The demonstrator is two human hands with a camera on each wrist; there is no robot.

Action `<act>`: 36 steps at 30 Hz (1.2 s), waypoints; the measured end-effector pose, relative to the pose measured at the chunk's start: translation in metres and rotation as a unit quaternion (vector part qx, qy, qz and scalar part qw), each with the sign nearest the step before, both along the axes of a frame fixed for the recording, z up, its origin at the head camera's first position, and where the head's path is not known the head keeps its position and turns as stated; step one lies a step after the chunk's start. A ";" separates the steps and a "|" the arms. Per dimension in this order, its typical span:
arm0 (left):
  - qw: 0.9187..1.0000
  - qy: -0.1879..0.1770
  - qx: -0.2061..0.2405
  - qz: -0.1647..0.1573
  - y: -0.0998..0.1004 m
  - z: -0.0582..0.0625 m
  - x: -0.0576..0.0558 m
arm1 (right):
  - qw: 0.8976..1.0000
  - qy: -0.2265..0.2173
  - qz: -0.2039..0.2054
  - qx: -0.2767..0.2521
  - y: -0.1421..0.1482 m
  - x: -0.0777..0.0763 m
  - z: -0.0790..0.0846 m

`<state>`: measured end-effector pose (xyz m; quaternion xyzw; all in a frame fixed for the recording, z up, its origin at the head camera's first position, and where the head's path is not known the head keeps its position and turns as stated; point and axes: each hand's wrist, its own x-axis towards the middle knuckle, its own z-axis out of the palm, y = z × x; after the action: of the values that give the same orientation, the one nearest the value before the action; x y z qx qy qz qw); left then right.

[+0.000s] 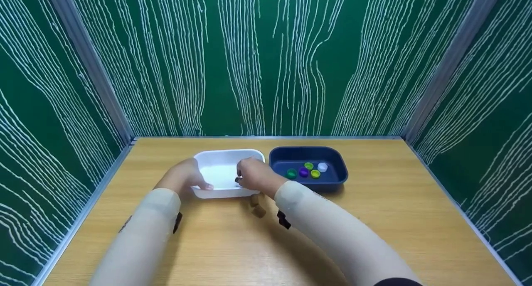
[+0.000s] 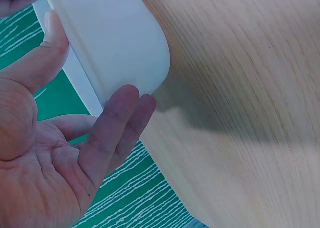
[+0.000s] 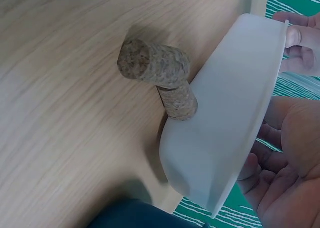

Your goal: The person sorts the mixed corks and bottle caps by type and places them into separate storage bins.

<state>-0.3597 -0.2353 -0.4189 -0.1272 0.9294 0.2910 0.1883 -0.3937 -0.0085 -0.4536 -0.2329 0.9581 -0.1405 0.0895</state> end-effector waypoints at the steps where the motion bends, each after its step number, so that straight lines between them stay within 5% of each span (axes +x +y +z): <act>1: 1.000 -0.001 0.000 0.000 0.001 0.001 0.000 | 1.000 -0.007 -0.005 -0.003 0.000 0.000 0.000; 7: 1.000 -0.002 -0.001 -0.001 0.005 0.006 0.005 | 0.999 -0.016 -0.006 -0.028 0.007 0.002 0.003; 15: 0.999 0.011 -0.032 -0.036 0.003 0.001 0.000 | 0.998 0.038 0.033 -0.027 0.021 0.017 0.009; 23: 0.999 0.002 -0.023 -0.028 0.002 0.004 0.002 | 0.997 0.030 0.048 -0.051 0.043 0.034 0.010; 29: 1.000 -0.004 -0.012 -0.024 0.004 0.010 0.007 | 0.990 0.077 0.068 -0.096 0.060 0.047 0.007; 36: 1.000 -0.005 -0.012 -0.018 0.002 0.006 0.006 | 0.991 0.071 0.083 -0.076 0.070 0.061 -0.002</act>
<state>-0.3541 -0.2332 -0.4132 -0.1140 0.9341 0.2753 0.1965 -0.3332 0.0619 -0.4554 -0.3271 0.9261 -0.1876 0.0146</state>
